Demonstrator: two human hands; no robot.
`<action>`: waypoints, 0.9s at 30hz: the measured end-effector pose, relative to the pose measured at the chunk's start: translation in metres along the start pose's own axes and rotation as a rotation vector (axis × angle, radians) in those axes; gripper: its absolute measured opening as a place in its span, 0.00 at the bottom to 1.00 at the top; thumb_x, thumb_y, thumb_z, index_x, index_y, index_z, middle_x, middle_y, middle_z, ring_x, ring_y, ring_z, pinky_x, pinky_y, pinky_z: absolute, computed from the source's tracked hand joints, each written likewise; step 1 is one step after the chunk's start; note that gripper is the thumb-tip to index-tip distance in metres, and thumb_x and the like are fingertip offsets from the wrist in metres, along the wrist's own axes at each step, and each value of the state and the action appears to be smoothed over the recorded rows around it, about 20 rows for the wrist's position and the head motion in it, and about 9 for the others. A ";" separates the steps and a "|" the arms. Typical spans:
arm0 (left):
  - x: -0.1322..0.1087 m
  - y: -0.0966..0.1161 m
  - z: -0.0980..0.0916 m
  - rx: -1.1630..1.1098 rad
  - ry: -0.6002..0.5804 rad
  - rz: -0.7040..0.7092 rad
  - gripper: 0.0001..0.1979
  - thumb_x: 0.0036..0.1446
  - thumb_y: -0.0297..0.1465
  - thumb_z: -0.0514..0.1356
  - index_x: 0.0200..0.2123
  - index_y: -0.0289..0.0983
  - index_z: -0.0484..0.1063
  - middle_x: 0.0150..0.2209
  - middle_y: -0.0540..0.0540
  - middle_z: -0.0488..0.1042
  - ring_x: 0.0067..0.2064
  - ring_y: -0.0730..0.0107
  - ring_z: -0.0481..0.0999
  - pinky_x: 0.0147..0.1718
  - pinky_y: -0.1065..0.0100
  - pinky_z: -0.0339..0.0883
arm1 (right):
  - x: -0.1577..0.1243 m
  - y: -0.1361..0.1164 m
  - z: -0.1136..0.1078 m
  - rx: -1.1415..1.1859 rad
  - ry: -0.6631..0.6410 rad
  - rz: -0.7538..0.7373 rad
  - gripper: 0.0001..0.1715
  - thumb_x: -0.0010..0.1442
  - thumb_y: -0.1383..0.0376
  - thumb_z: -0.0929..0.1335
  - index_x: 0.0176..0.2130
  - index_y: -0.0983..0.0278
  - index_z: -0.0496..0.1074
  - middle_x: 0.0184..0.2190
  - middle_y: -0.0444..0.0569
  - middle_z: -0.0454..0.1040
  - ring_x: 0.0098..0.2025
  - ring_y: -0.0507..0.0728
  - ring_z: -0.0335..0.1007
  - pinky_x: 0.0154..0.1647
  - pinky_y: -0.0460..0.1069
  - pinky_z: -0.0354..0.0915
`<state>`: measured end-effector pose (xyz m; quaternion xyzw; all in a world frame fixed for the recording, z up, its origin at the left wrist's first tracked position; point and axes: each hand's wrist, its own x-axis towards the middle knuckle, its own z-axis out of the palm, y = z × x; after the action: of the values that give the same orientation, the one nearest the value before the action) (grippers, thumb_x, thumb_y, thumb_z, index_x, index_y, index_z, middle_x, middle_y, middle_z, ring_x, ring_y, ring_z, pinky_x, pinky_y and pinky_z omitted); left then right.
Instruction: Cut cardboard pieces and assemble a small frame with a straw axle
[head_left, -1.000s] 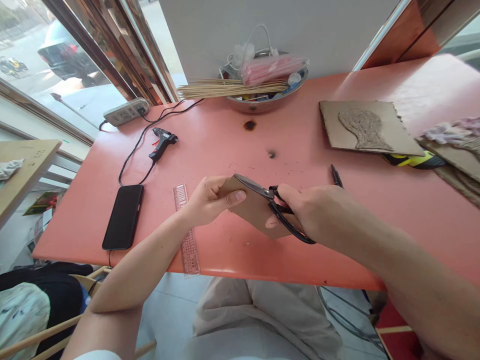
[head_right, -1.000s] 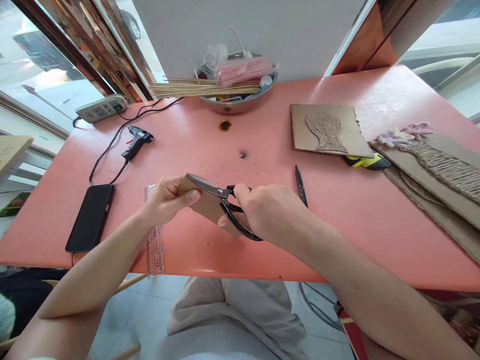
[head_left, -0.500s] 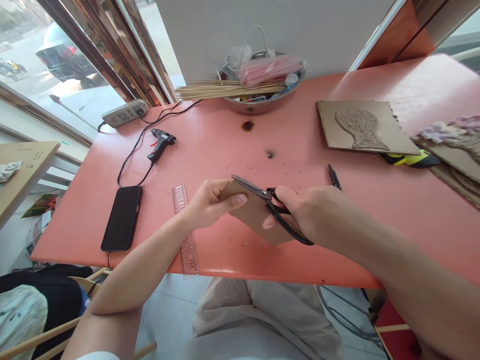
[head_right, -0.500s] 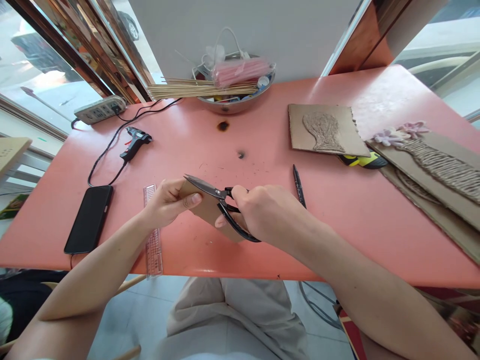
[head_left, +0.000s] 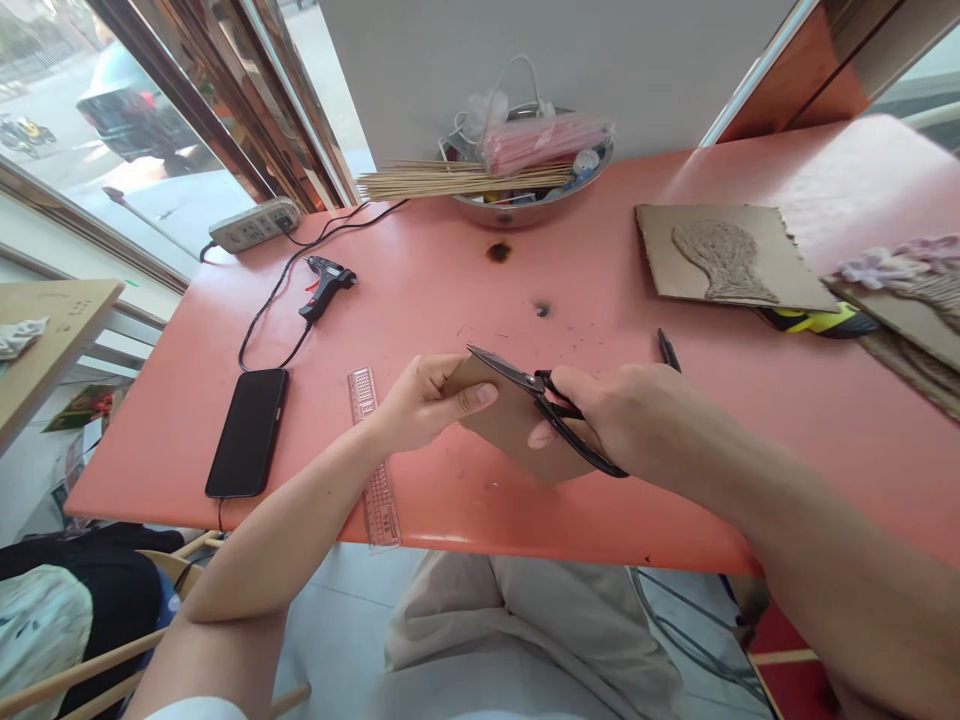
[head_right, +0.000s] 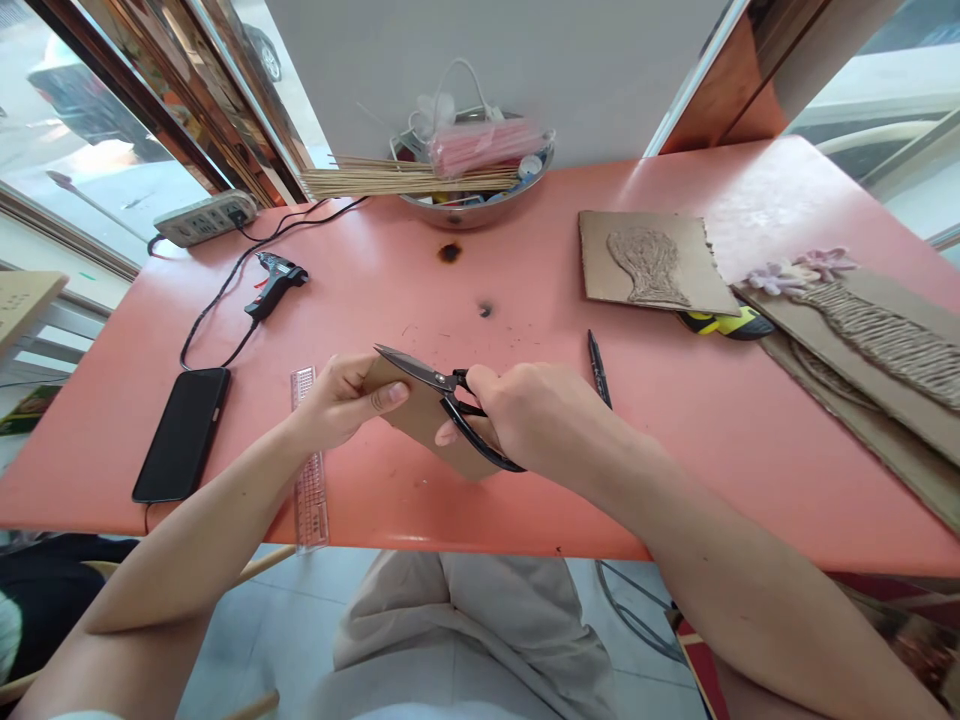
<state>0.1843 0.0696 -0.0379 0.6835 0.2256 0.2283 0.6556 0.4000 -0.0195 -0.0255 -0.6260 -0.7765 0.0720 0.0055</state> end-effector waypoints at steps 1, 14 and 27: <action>0.000 0.000 0.000 0.002 -0.001 -0.007 0.31 0.57 0.59 0.69 0.39 0.35 0.85 0.35 0.41 0.86 0.40 0.55 0.87 0.36 0.64 0.81 | 0.000 0.001 -0.001 0.021 -0.007 -0.002 0.27 0.71 0.42 0.63 0.34 0.60 0.71 0.15 0.43 0.61 0.17 0.56 0.55 0.23 0.49 0.44; 0.001 -0.005 -0.002 -0.001 0.031 0.008 0.32 0.54 0.60 0.71 0.39 0.34 0.84 0.38 0.41 0.87 0.39 0.58 0.87 0.35 0.67 0.80 | 0.005 0.003 -0.001 -0.045 0.030 -0.006 0.26 0.72 0.45 0.64 0.36 0.61 0.73 0.16 0.44 0.65 0.17 0.56 0.57 0.25 0.49 0.47; 0.001 -0.004 0.001 -0.009 0.030 -0.043 0.33 0.53 0.61 0.71 0.37 0.34 0.83 0.32 0.42 0.84 0.34 0.60 0.84 0.31 0.66 0.77 | -0.003 -0.003 -0.024 0.265 -0.004 0.028 0.17 0.70 0.59 0.67 0.29 0.61 0.69 0.18 0.41 0.67 0.18 0.51 0.56 0.25 0.47 0.49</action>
<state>0.1863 0.0695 -0.0415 0.6718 0.2492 0.2255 0.6601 0.4001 -0.0209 -0.0010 -0.6303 -0.7514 0.1754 0.0856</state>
